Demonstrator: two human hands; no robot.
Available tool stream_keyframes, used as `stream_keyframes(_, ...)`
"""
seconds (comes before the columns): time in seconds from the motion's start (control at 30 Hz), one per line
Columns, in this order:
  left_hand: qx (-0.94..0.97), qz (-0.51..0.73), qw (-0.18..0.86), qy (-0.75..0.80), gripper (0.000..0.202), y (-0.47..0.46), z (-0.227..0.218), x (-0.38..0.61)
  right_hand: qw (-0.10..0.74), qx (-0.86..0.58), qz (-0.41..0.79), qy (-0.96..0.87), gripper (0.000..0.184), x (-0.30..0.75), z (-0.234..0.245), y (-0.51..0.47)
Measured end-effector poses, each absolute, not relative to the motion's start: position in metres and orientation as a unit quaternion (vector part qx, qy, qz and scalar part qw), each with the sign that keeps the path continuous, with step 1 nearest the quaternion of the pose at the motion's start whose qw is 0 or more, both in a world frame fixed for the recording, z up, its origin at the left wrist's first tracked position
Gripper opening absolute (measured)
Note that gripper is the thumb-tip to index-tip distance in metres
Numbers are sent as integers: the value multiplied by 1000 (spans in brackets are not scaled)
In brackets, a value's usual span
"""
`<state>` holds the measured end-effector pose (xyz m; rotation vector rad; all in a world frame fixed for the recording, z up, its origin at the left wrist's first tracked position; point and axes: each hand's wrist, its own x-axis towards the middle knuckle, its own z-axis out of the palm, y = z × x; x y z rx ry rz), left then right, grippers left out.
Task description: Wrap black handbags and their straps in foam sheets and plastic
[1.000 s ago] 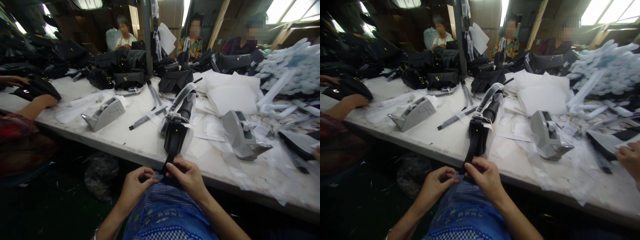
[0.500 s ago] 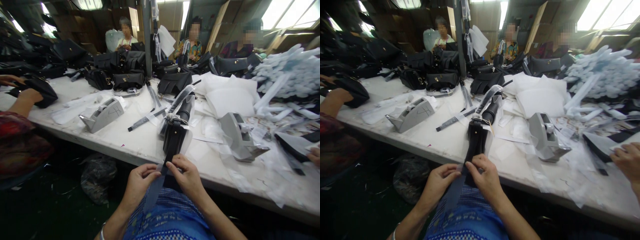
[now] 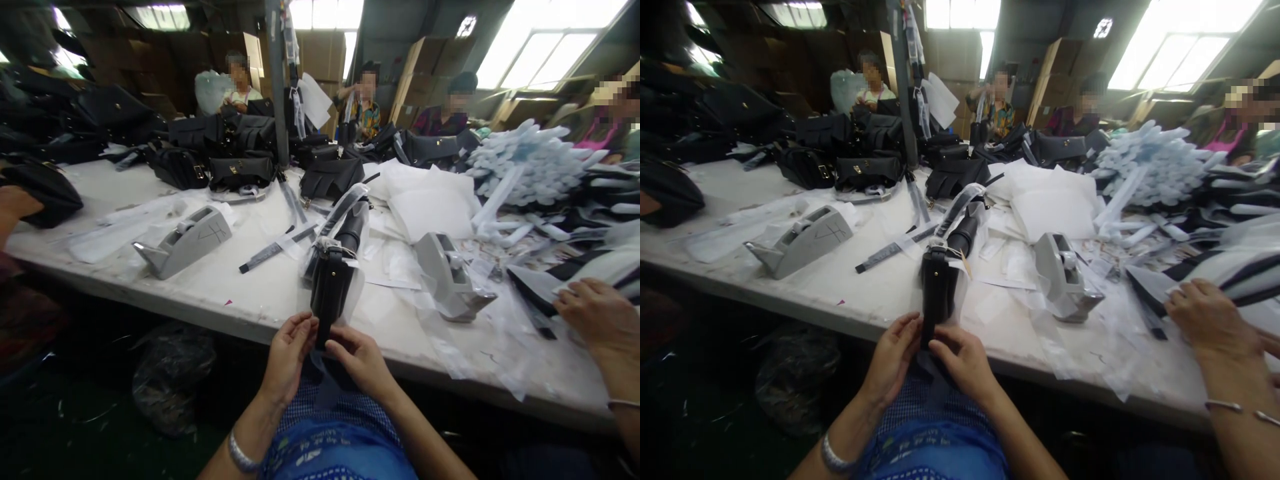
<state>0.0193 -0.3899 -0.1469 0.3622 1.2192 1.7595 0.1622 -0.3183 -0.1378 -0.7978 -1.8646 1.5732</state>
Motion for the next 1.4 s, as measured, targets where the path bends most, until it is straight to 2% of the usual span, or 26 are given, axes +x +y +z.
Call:
stream_keyframes(0.23,102,738,430,510,54,-415,-174,21,332,-303,612,-651,23,162,-158,-328)
stream_keyframes(0.43,123,621,444,634,50,-446,-210,21,330,-324,512,-724,15,176,-151,-332)
stream_keyframes(0.53,139,574,449,671,54,-444,-227,23,306,-318,442,-781,14,189,-159,-339)
stream_keyframes(0.67,129,542,424,714,60,-434,-245,20,260,-323,429,-803,20,196,-184,-349)
stream_keyframes(0.83,138,515,422,733,52,-422,-252,13,111,-374,414,-822,28,188,-223,-356)
stream_keyframes(0.9,143,512,430,730,49,-420,-250,14,69,-383,410,-825,28,188,-232,-358)
stream_keyframes(0.97,148,519,431,723,50,-423,-244,16,63,-375,419,-824,24,190,-236,-359)
stream_keyframes(1.1,184,546,402,711,61,-445,-215,22,148,-350,459,-803,22,196,-217,-363)
stream_keyframes(1.17,226,540,373,720,64,-456,-194,24,203,-342,486,-778,30,195,-197,-364)
stream_keyframes(1.27,323,480,307,756,62,-466,-162,26,233,-317,530,-751,38,187,-167,-364)
stream_keyframes(1.4,395,453,284,747,80,-466,-141,26,255,-319,554,-726,20,175,-148,-364)
